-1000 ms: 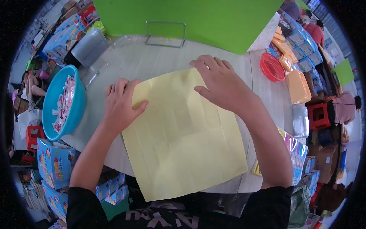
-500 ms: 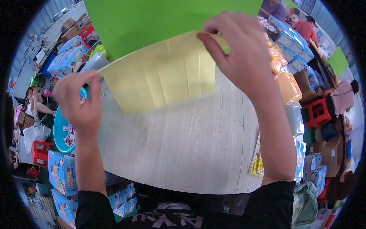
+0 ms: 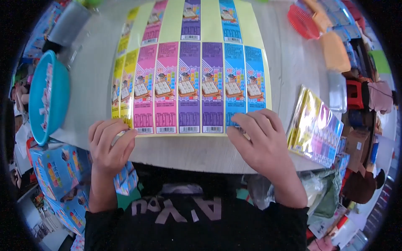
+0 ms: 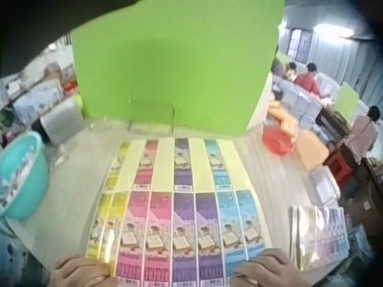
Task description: Peeling individual adhesive stickers or labels from a larger backing sheet at a workstation.
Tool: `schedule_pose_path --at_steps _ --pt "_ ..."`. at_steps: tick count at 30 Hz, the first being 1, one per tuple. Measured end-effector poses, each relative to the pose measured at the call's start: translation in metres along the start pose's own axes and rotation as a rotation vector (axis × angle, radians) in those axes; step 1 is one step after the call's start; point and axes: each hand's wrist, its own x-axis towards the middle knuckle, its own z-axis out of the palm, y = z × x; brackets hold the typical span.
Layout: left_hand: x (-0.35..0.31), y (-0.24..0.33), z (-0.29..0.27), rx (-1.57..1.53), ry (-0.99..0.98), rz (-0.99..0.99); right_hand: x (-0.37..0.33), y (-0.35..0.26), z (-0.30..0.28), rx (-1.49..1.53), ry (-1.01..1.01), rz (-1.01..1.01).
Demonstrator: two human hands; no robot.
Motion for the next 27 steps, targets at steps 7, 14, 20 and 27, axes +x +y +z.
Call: schedule_pose_path --at_steps 7,14,20,27 --pt "-0.031 0.021 0.006 -0.114 -0.290 -0.063 -0.025 -0.021 0.015 0.177 -0.257 0.173" --pt "-0.051 0.029 0.005 -0.170 -0.331 -0.096 -0.031 -0.043 0.014 0.310 -0.322 0.212" --pt "-0.076 0.046 0.012 0.053 -0.178 -0.107 -0.044 -0.061 0.024 0.308 -0.294 0.186" --pt "-0.034 0.094 0.035 -0.126 -0.231 -0.044 -0.050 -0.054 0.032 0.352 -0.246 0.163"
